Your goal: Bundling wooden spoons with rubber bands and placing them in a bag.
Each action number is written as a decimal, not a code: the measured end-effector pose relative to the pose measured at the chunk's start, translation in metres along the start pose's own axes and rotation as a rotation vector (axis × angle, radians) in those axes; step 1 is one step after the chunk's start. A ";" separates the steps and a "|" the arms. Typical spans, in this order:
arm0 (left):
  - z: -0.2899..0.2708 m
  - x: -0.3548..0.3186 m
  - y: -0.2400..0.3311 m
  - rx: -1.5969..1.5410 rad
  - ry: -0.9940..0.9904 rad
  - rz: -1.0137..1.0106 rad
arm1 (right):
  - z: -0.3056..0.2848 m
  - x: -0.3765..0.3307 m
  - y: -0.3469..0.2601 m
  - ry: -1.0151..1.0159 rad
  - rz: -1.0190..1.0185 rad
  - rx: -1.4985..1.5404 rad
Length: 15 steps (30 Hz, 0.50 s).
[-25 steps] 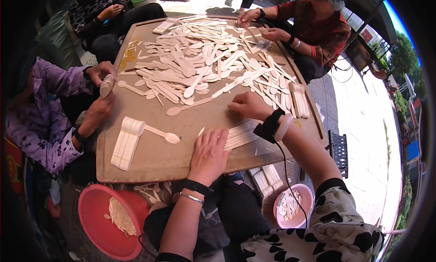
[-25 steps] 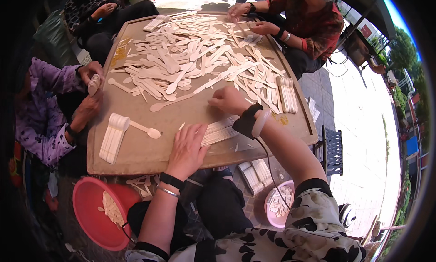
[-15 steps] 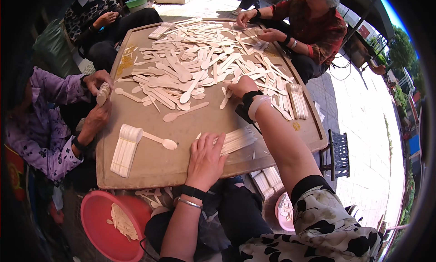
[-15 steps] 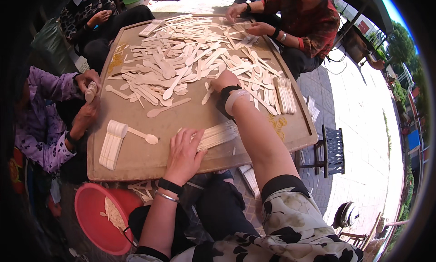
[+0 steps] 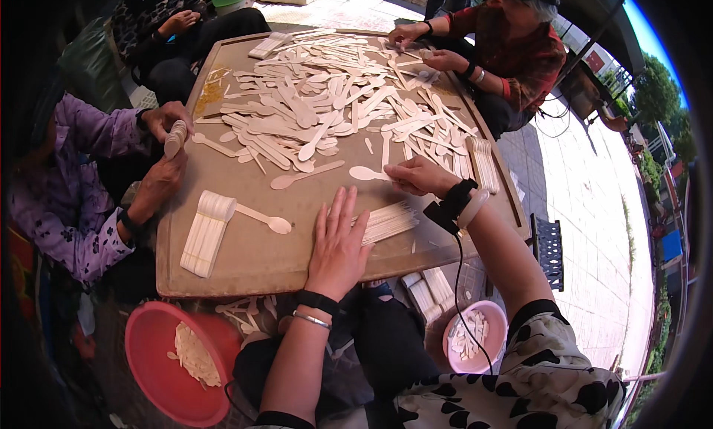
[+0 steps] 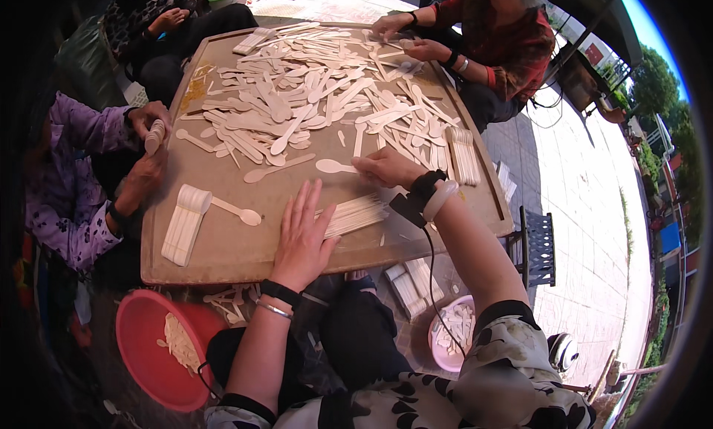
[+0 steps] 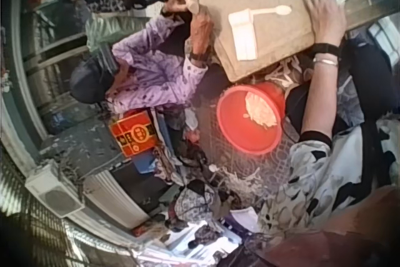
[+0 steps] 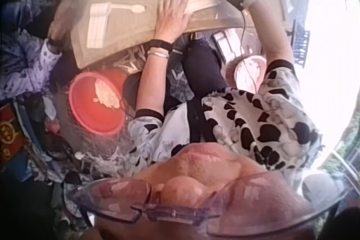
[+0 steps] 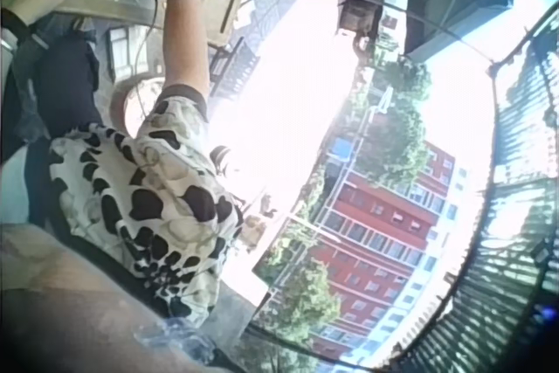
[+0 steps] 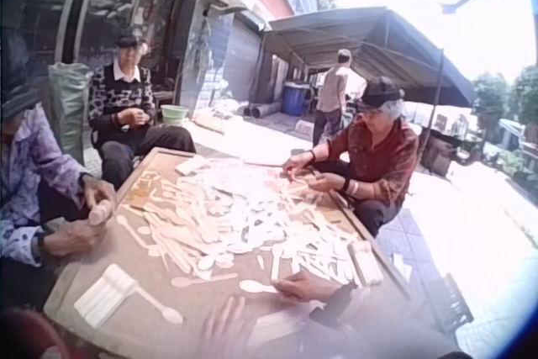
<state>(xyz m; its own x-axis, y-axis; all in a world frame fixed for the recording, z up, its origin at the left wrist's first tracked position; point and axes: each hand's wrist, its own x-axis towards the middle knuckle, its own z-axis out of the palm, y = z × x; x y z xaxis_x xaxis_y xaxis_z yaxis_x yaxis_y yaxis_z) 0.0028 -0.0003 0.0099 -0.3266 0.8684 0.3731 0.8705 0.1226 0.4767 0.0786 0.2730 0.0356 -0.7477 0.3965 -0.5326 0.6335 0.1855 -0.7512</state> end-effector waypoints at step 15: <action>0.006 -0.001 -0.003 -0.033 -0.048 -0.014 | 0.026 0.024 -0.030 0.539 -0.002 -0.694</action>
<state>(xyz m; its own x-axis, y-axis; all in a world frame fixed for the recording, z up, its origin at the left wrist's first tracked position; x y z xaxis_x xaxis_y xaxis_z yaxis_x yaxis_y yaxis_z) 0.0028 0.0012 0.0027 -0.3198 0.8889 0.3278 0.8530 0.1195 0.5081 0.0363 0.2535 0.0358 -0.6644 0.7336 -0.1426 0.7412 0.6223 -0.2518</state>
